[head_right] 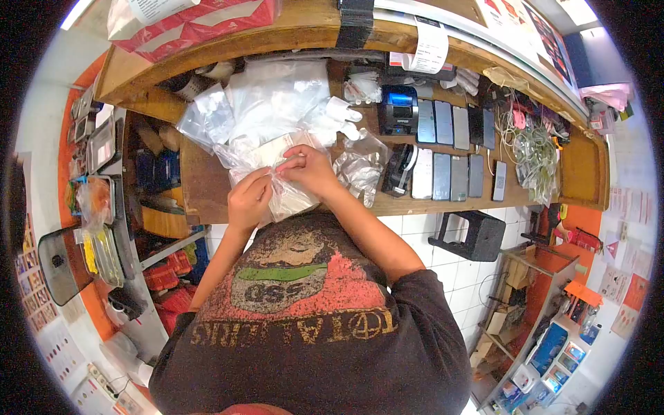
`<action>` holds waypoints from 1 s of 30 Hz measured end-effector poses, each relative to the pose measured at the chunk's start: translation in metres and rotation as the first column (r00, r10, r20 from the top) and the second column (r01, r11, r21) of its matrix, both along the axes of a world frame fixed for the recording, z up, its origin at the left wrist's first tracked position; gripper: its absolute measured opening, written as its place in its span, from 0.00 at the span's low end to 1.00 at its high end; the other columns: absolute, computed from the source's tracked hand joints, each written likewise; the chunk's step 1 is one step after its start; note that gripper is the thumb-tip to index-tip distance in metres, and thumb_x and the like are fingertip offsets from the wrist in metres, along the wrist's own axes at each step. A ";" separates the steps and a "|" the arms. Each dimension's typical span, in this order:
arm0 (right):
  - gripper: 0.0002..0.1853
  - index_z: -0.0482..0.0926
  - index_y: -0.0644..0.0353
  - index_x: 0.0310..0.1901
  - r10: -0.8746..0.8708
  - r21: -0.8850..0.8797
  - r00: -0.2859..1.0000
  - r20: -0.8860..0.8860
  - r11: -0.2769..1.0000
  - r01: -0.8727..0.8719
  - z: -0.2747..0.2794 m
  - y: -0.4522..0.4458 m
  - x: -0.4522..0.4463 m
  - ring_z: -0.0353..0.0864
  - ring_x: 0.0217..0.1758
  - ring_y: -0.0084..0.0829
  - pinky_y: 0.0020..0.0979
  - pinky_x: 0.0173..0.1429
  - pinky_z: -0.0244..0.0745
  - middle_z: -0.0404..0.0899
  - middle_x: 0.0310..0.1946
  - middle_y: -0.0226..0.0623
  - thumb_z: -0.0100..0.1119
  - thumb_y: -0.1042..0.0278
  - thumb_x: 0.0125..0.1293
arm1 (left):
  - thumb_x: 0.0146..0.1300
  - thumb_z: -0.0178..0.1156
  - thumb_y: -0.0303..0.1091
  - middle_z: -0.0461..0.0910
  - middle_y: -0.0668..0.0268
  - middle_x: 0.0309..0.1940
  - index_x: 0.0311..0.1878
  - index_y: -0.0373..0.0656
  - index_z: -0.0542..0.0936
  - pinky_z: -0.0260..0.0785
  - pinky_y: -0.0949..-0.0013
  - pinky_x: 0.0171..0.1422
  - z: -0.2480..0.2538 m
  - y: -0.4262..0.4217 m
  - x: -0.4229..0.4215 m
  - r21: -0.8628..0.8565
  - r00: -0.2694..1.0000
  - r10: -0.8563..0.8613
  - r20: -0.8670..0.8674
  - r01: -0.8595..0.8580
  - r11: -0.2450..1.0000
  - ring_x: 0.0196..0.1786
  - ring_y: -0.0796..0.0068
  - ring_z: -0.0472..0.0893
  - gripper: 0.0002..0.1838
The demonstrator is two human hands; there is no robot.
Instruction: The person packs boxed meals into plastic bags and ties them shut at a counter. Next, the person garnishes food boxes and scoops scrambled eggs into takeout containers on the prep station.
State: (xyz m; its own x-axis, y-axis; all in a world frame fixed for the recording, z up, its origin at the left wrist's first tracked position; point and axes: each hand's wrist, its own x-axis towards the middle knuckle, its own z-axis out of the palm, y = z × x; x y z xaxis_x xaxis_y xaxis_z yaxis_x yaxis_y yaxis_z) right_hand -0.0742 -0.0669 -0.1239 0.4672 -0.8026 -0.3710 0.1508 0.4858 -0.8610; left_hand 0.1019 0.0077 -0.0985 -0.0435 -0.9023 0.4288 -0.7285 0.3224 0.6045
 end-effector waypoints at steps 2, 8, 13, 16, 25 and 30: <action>0.20 0.71 0.67 0.48 -0.010 0.026 1.000 0.016 1.000 0.010 0.002 0.000 -0.001 0.85 0.41 0.28 0.28 0.47 0.81 0.85 0.39 0.46 0.65 0.86 0.54 | 0.52 0.65 0.22 0.84 0.60 0.43 0.36 0.37 0.83 0.77 0.67 0.42 0.000 -0.001 -0.001 -0.035 1.000 0.002 0.011 -0.002 0.999 0.39 0.62 0.85 0.07; 0.18 0.71 0.68 0.46 -0.041 0.092 0.995 0.089 0.995 0.033 0.000 -0.001 -0.001 0.85 0.40 0.31 0.30 0.47 0.82 0.84 0.38 0.46 0.65 0.86 0.54 | 0.52 0.64 0.21 0.84 0.59 0.43 0.36 0.37 0.82 0.77 0.66 0.43 0.004 0.000 -0.004 -0.014 0.999 0.017 0.028 -0.017 1.000 0.39 0.61 0.84 0.07; 0.18 0.72 0.69 0.48 -0.023 0.085 0.998 0.063 0.996 0.017 0.005 -0.001 -0.002 0.85 0.41 0.31 0.29 0.49 0.81 0.84 0.38 0.46 0.65 0.85 0.56 | 0.52 0.64 0.21 0.84 0.59 0.44 0.37 0.36 0.82 0.77 0.66 0.44 0.002 0.000 -0.004 -0.013 0.999 0.015 0.040 -0.015 1.000 0.40 0.60 0.84 0.07; 0.19 0.73 0.69 0.49 -0.019 0.075 0.998 0.063 0.997 0.014 0.003 -0.001 -0.002 0.85 0.41 0.29 0.28 0.49 0.81 0.84 0.38 0.44 0.66 0.85 0.56 | 0.52 0.64 0.22 0.84 0.59 0.44 0.37 0.36 0.83 0.77 0.65 0.45 0.002 0.000 -0.004 -0.016 0.998 0.017 0.055 -0.016 1.000 0.40 0.60 0.85 0.07; 0.18 0.74 0.67 0.48 0.025 -0.013 0.999 0.038 1.000 -0.024 -0.001 0.001 0.000 0.84 0.41 0.26 0.26 0.50 0.80 0.85 0.38 0.40 0.67 0.83 0.56 | 0.52 0.65 0.22 0.84 0.59 0.44 0.37 0.36 0.83 0.77 0.65 0.47 0.003 0.000 -0.005 0.000 0.997 0.006 0.078 -0.006 1.000 0.43 0.60 0.85 0.08; 0.17 0.74 0.66 0.47 0.040 -0.024 0.999 0.024 0.999 -0.039 -0.001 0.000 0.000 0.83 0.42 0.24 0.25 0.50 0.79 0.85 0.38 0.39 0.67 0.83 0.56 | 0.52 0.64 0.21 0.84 0.59 0.44 0.37 0.36 0.83 0.77 0.65 0.47 0.006 0.000 -0.005 0.003 0.998 -0.004 0.061 0.003 1.000 0.43 0.59 0.84 0.08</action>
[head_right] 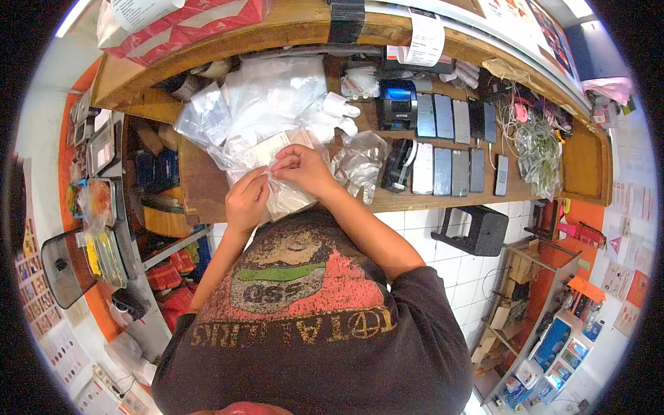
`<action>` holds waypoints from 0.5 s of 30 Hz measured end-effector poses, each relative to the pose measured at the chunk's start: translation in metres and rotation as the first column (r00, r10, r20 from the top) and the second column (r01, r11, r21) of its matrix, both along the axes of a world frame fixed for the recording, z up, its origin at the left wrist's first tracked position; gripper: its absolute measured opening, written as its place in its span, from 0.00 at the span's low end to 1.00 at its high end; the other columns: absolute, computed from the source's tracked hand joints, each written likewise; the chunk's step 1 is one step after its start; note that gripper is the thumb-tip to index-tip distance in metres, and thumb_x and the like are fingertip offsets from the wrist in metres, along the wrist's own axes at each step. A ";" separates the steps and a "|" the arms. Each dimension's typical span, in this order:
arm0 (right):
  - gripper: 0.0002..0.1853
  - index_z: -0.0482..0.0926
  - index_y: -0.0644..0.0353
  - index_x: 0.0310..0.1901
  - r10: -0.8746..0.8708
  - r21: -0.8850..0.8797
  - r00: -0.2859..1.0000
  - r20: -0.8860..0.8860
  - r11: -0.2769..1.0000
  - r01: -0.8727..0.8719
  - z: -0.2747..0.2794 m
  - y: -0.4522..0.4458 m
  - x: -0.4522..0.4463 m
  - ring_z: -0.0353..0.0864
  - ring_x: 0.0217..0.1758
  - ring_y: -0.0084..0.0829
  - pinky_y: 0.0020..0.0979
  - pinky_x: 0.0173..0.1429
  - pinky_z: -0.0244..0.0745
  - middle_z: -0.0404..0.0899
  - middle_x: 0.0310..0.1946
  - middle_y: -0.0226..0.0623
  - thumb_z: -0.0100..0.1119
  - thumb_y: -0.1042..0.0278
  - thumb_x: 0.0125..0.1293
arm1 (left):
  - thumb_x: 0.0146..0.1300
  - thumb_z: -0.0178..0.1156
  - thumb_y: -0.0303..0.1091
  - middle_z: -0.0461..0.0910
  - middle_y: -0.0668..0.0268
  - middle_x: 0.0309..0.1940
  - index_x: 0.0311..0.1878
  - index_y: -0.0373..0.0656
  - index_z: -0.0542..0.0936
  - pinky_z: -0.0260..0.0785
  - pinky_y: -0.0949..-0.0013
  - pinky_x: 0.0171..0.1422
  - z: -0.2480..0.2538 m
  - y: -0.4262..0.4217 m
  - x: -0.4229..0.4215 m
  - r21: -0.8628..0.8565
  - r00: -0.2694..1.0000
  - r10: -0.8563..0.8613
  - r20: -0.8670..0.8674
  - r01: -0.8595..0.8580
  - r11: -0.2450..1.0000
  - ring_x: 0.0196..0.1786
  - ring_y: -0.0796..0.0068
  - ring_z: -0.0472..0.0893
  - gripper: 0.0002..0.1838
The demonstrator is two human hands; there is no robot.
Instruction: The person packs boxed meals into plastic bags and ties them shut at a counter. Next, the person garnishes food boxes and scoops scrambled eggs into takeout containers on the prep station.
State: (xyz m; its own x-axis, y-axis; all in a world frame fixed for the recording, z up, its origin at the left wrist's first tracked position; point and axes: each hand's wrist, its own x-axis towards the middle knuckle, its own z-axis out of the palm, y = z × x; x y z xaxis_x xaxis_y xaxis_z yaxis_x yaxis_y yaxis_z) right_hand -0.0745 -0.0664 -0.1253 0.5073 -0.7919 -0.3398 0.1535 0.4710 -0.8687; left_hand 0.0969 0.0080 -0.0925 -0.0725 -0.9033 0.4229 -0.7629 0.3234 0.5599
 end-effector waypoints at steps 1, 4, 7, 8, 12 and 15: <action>0.17 0.74 0.66 0.47 0.002 -0.004 1.000 -0.003 1.000 -0.002 0.000 0.000 0.000 0.83 0.42 0.24 0.25 0.50 0.79 0.84 0.38 0.38 0.67 0.83 0.56 | 0.52 0.64 0.21 0.84 0.58 0.44 0.37 0.36 0.83 0.77 0.65 0.47 0.000 0.000 0.000 -0.006 1.000 0.004 -0.001 -0.004 1.000 0.42 0.59 0.84 0.08; 0.17 0.75 0.66 0.47 0.011 -0.016 0.999 -0.033 1.000 -0.012 0.004 0.001 0.000 0.83 0.42 0.23 0.24 0.50 0.79 0.84 0.38 0.38 0.67 0.83 0.56 | 0.52 0.64 0.21 0.84 0.58 0.44 0.37 0.36 0.83 0.77 0.65 0.47 -0.001 0.001 0.000 -0.009 1.000 0.009 0.005 -0.009 1.000 0.42 0.59 0.84 0.08; 0.16 0.75 0.66 0.47 0.023 -0.018 0.999 -0.040 1.000 -0.024 0.005 0.001 0.001 0.83 0.42 0.23 0.23 0.49 0.79 0.84 0.38 0.37 0.67 0.82 0.56 | 0.52 0.64 0.21 0.84 0.58 0.44 0.37 0.36 0.83 0.77 0.65 0.47 -0.002 0.001 0.001 -0.009 1.000 0.006 0.018 -0.006 1.000 0.42 0.60 0.84 0.08; 0.16 0.75 0.66 0.47 0.024 -0.019 0.999 -0.040 1.000 -0.024 0.005 0.001 0.001 0.83 0.42 0.23 0.23 0.49 0.79 0.84 0.38 0.37 0.67 0.82 0.56 | 0.52 0.64 0.22 0.84 0.58 0.44 0.37 0.36 0.83 0.77 0.65 0.47 -0.002 0.002 0.001 -0.010 1.000 0.002 0.023 -0.002 1.000 0.42 0.60 0.84 0.08; 0.16 0.76 0.66 0.47 0.017 -0.056 0.999 -0.044 0.998 -0.019 0.001 0.003 0.003 0.82 0.40 0.21 0.23 0.47 0.78 0.84 0.37 0.35 0.67 0.82 0.56 | 0.53 0.64 0.22 0.84 0.58 0.45 0.38 0.36 0.83 0.77 0.64 0.47 -0.002 0.003 0.001 -0.016 1.000 -0.008 0.029 0.008 1.000 0.43 0.59 0.84 0.08; 0.16 0.77 0.67 0.47 0.036 -0.091 0.995 -0.094 0.995 -0.044 0.000 0.005 0.004 0.81 0.39 0.20 0.22 0.45 0.78 0.83 0.35 0.33 0.67 0.81 0.56 | 0.53 0.64 0.22 0.84 0.57 0.45 0.38 0.36 0.83 0.77 0.63 0.49 -0.003 0.004 0.001 0.018 1.000 -0.014 0.025 0.013 1.000 0.44 0.59 0.84 0.08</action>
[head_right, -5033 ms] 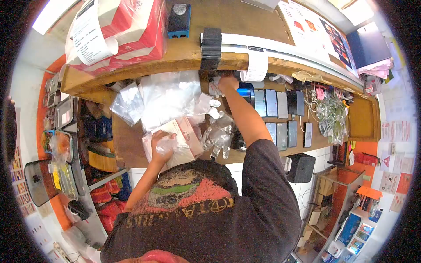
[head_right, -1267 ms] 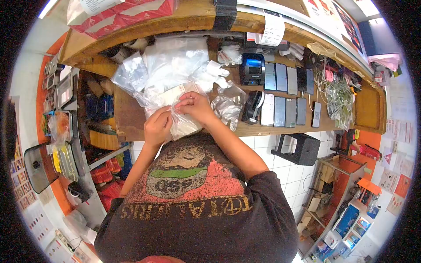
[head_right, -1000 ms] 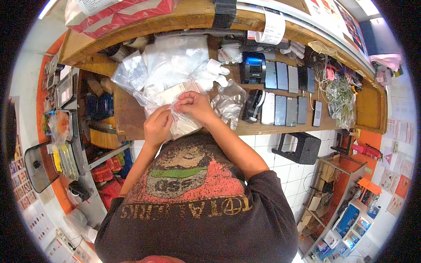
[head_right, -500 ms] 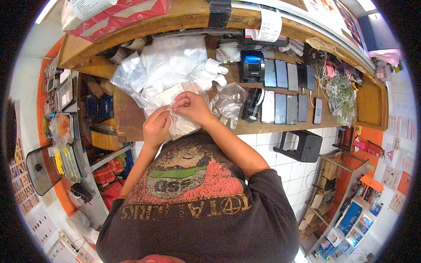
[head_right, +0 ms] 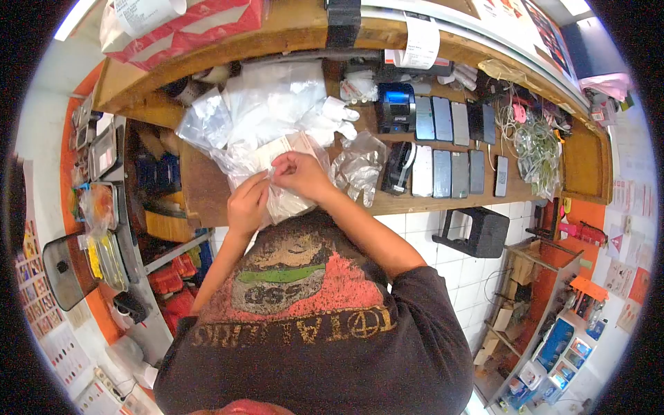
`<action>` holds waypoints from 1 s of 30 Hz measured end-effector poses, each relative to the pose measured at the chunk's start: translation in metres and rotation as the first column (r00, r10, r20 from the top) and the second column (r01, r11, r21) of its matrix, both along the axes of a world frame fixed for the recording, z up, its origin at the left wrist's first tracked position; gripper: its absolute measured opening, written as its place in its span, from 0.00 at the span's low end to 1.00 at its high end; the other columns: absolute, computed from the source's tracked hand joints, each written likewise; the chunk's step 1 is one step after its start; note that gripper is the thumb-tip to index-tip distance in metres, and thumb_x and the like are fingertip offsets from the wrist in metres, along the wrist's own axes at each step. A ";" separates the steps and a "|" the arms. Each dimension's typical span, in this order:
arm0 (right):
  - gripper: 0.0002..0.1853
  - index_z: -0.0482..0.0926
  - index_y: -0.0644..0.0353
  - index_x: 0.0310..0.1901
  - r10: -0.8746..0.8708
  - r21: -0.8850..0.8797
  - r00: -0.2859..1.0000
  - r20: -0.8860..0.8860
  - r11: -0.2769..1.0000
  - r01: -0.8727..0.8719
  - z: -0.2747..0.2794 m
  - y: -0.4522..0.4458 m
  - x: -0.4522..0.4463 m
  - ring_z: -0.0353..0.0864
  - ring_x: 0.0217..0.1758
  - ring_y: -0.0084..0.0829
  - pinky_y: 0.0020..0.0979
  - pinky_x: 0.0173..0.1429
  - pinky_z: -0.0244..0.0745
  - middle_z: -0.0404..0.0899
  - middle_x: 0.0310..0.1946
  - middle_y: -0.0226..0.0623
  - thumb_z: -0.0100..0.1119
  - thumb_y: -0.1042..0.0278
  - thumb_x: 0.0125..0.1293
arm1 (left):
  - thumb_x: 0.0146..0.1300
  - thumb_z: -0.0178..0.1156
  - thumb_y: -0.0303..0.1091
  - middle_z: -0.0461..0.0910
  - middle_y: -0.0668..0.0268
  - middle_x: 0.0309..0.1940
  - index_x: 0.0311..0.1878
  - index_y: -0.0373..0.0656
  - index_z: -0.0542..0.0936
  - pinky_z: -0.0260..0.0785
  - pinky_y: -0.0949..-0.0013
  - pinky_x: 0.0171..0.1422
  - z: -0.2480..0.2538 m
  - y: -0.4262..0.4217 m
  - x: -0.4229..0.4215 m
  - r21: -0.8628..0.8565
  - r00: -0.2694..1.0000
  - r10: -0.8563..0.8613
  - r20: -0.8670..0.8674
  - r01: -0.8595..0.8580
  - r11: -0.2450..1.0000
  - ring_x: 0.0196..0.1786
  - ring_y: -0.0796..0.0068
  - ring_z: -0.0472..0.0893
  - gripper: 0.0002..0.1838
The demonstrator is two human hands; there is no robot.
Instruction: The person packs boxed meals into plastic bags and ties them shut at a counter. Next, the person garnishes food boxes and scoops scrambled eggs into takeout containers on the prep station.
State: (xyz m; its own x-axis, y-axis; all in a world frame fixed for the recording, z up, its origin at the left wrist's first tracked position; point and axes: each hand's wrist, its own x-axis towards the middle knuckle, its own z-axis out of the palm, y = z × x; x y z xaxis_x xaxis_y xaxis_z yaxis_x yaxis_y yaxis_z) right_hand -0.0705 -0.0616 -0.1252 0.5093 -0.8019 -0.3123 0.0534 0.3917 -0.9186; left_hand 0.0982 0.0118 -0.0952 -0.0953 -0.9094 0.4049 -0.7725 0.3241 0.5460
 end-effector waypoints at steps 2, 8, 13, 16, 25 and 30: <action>0.16 0.77 0.68 0.47 0.015 -0.036 0.999 -0.048 0.999 -0.017 0.006 -0.001 0.002 0.80 0.38 0.19 0.22 0.44 0.78 0.82 0.33 0.32 0.67 0.80 0.56 | 0.54 0.64 0.22 0.84 0.56 0.44 0.38 0.35 0.83 0.77 0.63 0.50 -0.004 0.001 0.001 0.007 0.998 0.004 -0.062 -0.004 1.000 0.44 0.59 0.84 0.08; 0.14 0.78 0.68 0.49 0.014 -0.163 1.000 -0.011 0.987 -0.015 0.006 0.005 0.007 0.76 0.33 0.16 0.21 0.40 0.74 0.79 0.30 0.26 0.62 0.81 0.61 | 0.53 0.64 0.21 0.84 0.58 0.43 0.36 0.37 0.83 0.78 0.64 0.47 0.007 -0.001 -0.003 0.005 0.990 0.008 -0.138 -0.008 1.000 0.43 0.59 0.85 0.06; 0.18 0.73 0.66 0.55 0.087 -0.011 0.965 0.248 0.996 -0.087 0.014 0.014 0.010 0.76 0.39 0.18 0.23 0.46 0.73 0.78 0.35 0.28 0.54 0.85 0.63 | 0.48 0.68 0.28 0.78 0.57 0.43 0.25 0.39 0.78 0.70 0.62 0.39 0.001 0.001 -0.007 -0.114 0.993 0.113 -0.022 -0.115 0.987 0.40 0.59 0.76 0.07; 0.17 0.74 0.66 0.54 0.098 0.078 0.918 0.384 0.987 -0.138 0.007 0.019 0.006 0.77 0.40 0.19 0.22 0.48 0.73 0.79 0.36 0.28 0.55 0.84 0.63 | 0.47 0.70 0.30 0.73 0.56 0.43 0.24 0.40 0.76 0.66 0.61 0.40 -0.010 0.005 -0.006 -0.102 0.992 0.128 0.006 -0.127 0.987 0.41 0.58 0.70 0.10; 0.09 0.82 0.60 0.45 -0.335 -0.232 0.938 -0.091 0.923 0.307 -0.023 -0.024 -0.019 0.78 0.38 0.18 0.22 0.45 0.73 0.81 0.36 0.27 0.62 0.75 0.63 | 0.52 0.67 0.26 0.69 0.58 0.49 0.36 0.40 0.80 0.65 0.63 0.44 0.001 0.008 -0.001 0.025 0.986 0.110 -0.125 -0.107 0.994 0.42 0.62 0.69 0.08; 0.06 0.81 0.61 0.38 -0.859 -0.403 0.493 -0.137 0.503 0.764 -0.068 -0.087 -0.083 0.78 0.31 0.27 0.30 0.38 0.73 0.81 0.31 0.36 0.57 0.77 0.59 | 0.54 0.64 0.23 0.69 0.56 0.51 0.41 0.39 0.81 0.67 0.66 0.44 0.008 0.015 0.012 -0.086 0.984 0.156 -0.084 -0.163 0.983 0.43 0.63 0.73 0.10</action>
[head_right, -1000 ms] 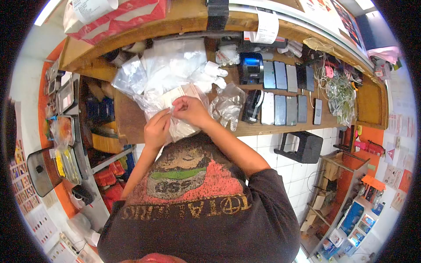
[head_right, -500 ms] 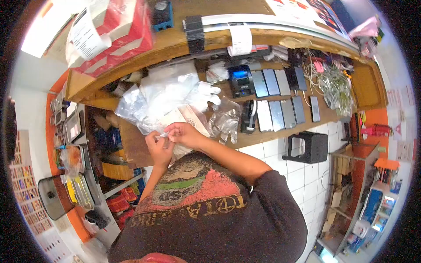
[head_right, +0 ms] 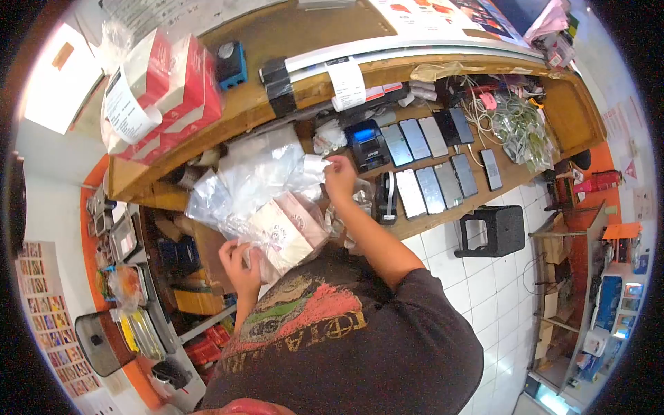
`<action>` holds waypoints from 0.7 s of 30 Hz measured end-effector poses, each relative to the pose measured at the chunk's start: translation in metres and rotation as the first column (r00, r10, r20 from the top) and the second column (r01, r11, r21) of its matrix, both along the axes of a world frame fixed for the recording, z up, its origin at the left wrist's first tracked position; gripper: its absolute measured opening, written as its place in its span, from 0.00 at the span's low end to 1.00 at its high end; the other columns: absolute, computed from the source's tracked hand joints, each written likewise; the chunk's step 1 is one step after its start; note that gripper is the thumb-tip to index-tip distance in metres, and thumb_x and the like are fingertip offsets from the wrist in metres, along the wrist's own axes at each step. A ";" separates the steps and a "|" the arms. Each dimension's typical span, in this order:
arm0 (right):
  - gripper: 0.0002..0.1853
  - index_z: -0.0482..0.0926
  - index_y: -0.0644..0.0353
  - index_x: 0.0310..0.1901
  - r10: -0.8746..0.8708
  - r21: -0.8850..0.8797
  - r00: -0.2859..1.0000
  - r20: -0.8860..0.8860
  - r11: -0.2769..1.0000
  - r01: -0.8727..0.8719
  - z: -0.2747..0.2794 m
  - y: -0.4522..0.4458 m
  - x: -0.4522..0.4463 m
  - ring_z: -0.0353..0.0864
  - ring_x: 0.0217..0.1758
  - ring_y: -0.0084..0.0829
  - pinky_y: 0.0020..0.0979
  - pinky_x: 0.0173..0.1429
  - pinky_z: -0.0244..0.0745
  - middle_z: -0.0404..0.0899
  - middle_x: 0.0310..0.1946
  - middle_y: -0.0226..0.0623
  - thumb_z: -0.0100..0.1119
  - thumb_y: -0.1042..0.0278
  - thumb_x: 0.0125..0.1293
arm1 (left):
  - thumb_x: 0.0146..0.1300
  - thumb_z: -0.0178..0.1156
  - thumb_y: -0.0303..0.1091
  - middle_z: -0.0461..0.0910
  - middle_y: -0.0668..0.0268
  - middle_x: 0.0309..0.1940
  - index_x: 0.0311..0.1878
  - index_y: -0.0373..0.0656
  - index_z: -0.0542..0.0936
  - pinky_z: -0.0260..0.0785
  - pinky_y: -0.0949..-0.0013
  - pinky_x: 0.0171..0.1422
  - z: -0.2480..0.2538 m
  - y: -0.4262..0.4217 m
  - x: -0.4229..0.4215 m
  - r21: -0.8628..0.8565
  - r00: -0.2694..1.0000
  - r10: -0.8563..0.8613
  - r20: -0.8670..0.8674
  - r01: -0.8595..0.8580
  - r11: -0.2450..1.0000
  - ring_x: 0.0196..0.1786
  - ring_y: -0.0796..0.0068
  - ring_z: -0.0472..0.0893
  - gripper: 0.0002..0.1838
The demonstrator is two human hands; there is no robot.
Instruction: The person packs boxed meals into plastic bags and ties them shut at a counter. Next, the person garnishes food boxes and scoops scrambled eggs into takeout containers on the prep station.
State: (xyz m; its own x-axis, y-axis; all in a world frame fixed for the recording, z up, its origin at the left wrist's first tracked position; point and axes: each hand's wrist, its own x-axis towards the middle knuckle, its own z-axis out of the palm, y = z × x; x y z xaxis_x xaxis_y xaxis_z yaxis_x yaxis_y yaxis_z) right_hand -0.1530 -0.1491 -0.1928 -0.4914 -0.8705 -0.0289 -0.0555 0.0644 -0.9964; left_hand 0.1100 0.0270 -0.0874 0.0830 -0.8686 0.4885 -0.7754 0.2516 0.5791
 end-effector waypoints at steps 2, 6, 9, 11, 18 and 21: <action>0.07 0.80 0.63 0.39 -0.128 -0.156 0.992 0.006 0.979 0.127 0.016 -0.014 -0.022 0.76 0.31 0.24 0.28 0.36 0.72 0.79 0.30 0.34 0.56 0.79 0.58 | 0.55 0.62 0.21 0.69 0.56 0.52 0.41 0.38 0.80 0.67 0.66 0.44 0.010 -0.003 -0.001 0.000 0.999 0.001 -0.042 -0.001 1.000 0.42 0.63 0.72 0.10; 0.10 0.78 0.64 0.41 -0.190 -0.288 0.979 0.070 0.936 0.203 0.065 -0.036 -0.048 0.72 0.30 0.20 0.25 0.35 0.70 0.77 0.31 0.31 0.55 0.81 0.57 | 0.55 0.61 0.20 0.69 0.58 0.51 0.41 0.38 0.80 0.65 0.64 0.47 0.022 -0.010 -0.009 0.013 0.992 0.077 -0.096 -0.076 0.997 0.41 0.64 0.70 0.10; 0.13 0.75 0.63 0.45 -0.197 -0.319 0.953 0.231 0.910 0.265 0.101 -0.035 -0.053 0.66 0.29 0.17 0.22 0.35 0.66 0.73 0.34 0.29 0.55 0.82 0.57 | 0.55 0.61 0.20 0.69 0.58 0.51 0.42 0.39 0.80 0.65 0.66 0.46 0.023 -0.016 -0.012 -0.034 0.996 0.045 -0.083 -0.048 0.998 0.41 0.65 0.70 0.11; 0.12 0.76 0.63 0.44 -0.181 -0.342 0.961 0.207 0.907 0.244 0.094 -0.034 -0.053 0.66 0.29 0.17 0.22 0.35 0.66 0.73 0.33 0.28 0.55 0.82 0.57 | 0.55 0.61 0.19 0.69 0.57 0.51 0.42 0.40 0.80 0.65 0.65 0.46 0.023 -0.019 -0.018 0.005 0.996 0.005 -0.086 -0.005 1.000 0.41 0.64 0.70 0.11; 0.03 0.80 0.61 0.36 0.264 -0.003 0.940 0.217 0.963 -0.270 0.010 0.023 -0.006 0.71 0.34 0.14 0.22 0.37 0.67 0.78 0.30 0.25 0.60 0.72 0.63 | 0.54 0.64 0.24 0.69 0.55 0.51 0.52 0.39 0.76 0.65 0.61 0.49 0.019 -0.018 -0.025 0.050 0.940 0.309 -0.143 -0.304 0.951 0.43 0.60 0.70 0.19; 0.06 0.82 0.60 0.39 0.488 0.024 0.855 0.172 0.866 -0.499 0.002 0.067 0.023 0.74 0.35 0.18 0.24 0.39 0.70 0.80 0.33 0.27 0.63 0.72 0.59 | 0.59 0.66 0.32 0.73 0.56 0.50 0.54 0.37 0.74 0.65 0.63 0.53 -0.044 -0.023 0.009 0.416 0.751 0.493 -0.439 -0.316 0.852 0.49 0.65 0.72 0.22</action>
State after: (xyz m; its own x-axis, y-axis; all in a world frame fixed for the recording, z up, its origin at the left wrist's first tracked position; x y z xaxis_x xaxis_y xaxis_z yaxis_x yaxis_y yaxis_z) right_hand -0.1304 -0.0825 -0.1912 0.0182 -0.9908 -0.1339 0.0576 0.1347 -0.9892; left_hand 0.1193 0.0035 -0.1314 0.6203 -0.7843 -0.0089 -0.3262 -0.2683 0.9064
